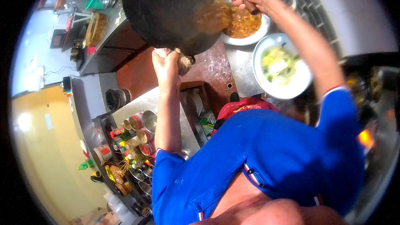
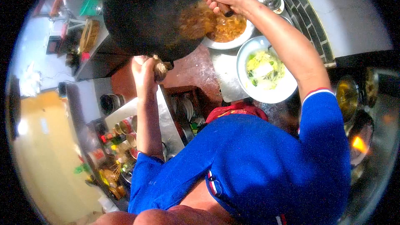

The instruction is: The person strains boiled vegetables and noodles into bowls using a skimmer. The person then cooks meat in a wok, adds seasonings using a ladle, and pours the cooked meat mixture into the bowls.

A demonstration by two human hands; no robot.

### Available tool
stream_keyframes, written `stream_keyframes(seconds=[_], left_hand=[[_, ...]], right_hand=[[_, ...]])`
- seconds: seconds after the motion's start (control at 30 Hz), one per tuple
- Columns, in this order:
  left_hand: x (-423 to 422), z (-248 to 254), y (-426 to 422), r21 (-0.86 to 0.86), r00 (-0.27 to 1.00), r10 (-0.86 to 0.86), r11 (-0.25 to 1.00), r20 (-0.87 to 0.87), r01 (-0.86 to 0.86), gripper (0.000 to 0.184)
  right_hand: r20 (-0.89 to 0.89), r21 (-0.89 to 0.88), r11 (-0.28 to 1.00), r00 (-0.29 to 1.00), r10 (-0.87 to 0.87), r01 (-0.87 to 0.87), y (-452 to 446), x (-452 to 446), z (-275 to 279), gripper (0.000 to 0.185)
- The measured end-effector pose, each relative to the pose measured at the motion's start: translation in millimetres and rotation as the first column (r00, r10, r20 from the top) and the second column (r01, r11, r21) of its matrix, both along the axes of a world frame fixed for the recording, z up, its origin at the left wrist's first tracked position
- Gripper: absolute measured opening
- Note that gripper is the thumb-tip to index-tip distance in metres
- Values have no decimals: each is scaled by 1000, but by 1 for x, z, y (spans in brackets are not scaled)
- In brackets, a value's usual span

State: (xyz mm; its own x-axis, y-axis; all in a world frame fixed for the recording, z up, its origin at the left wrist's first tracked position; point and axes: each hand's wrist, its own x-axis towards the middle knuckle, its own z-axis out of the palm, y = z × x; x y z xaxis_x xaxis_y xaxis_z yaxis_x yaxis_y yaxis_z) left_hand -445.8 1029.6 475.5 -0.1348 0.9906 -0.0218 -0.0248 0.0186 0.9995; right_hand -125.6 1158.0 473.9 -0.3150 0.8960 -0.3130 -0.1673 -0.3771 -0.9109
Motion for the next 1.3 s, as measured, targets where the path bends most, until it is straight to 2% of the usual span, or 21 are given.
stream_keyframes(seconds=[0.1,0.17,0.23,0.33,0.37,0.4,0.43,0.47,0.53,0.57,0.6,0.67,0.7,0.8,0.87,0.93,1.03,1.1,1.2,1.3], left_hand=[[0,-2,2,14,998,45,999,-45,-45,21],[1,-1,2,35,992,111,993,-56,-109,13],[-12,-6,5,20,997,69,997,24,-69,14],[-26,-5,-4,-29,987,73,997,146,-70,19],[-33,-3,-6,-63,979,85,995,183,-75,21],[-39,-1,-8,-94,970,97,992,222,-78,23],[-43,-6,-9,-37,952,72,997,296,-64,23],[-47,-10,-12,-66,949,88,995,304,-71,23],[-57,-17,-21,-129,942,121,988,314,-84,24],[-56,-15,-26,-156,912,135,985,388,-80,22],[-56,-13,-29,-143,913,143,985,383,-94,22],[-56,-12,-34,-123,916,156,985,370,-118,21],[-65,-27,-34,-159,931,187,977,313,-143,21],[-54,5,-41,-159,917,127,985,379,-70,20],[-58,2,-40,-156,914,148,983,378,-94,19],[-61,-7,-35,-138,912,166,983,375,-123,18],[-71,-29,-26,-105,909,182,983,376,-154,16],[-77,-42,-19,-77,908,171,985,381,-153,16],[-79,-52,-11,-96,892,194,981,407,-170,14],[-79,-56,-7,-72,898,201,979,392,-189,12]], right_hand=[[-67,22,999,997,26,-25,6,-9,-6,13],[-32,34,999,999,26,-25,10,-15,-5,13],[-3,46,999,1000,24,-24,9,-23,3,15],[152,65,984,976,154,-166,17,-28,6,11],[286,122,973,946,156,-197,18,-32,6,11],[412,181,960,903,123,-213,15,-30,6,14],[559,349,913,829,-19,-214,9,-30,5,15],[659,501,830,730,-183,-244,3,-28,-3,24],[705,635,692,624,-336,-343,-17,-6,-20,44],[733,644,663,556,-392,-382,-30,5,-29,44],[752,649,634,485,-447,-421,-45,17,-39,44],[792,610,585,410,-452,-533,-72,43,-57,48],[855,518,631,376,-358,-577,-87,54,-57,53],[967,255,706,196,-165,-661,-110,61,-50,59],[979,199,696,100,-180,-690,-119,61,-47,60],[948,252,641,51,-315,-725,-126,63,-45,60],[953,192,688,-34,-301,-700,-137,78,-36,62],[915,304,672,9,-404,-675,-149,104,-43,64],[898,318,734,-57,-435,-600,-165,118,-30,70],[873,370,734,-57,-484,-570,-178,147,-30,72]])
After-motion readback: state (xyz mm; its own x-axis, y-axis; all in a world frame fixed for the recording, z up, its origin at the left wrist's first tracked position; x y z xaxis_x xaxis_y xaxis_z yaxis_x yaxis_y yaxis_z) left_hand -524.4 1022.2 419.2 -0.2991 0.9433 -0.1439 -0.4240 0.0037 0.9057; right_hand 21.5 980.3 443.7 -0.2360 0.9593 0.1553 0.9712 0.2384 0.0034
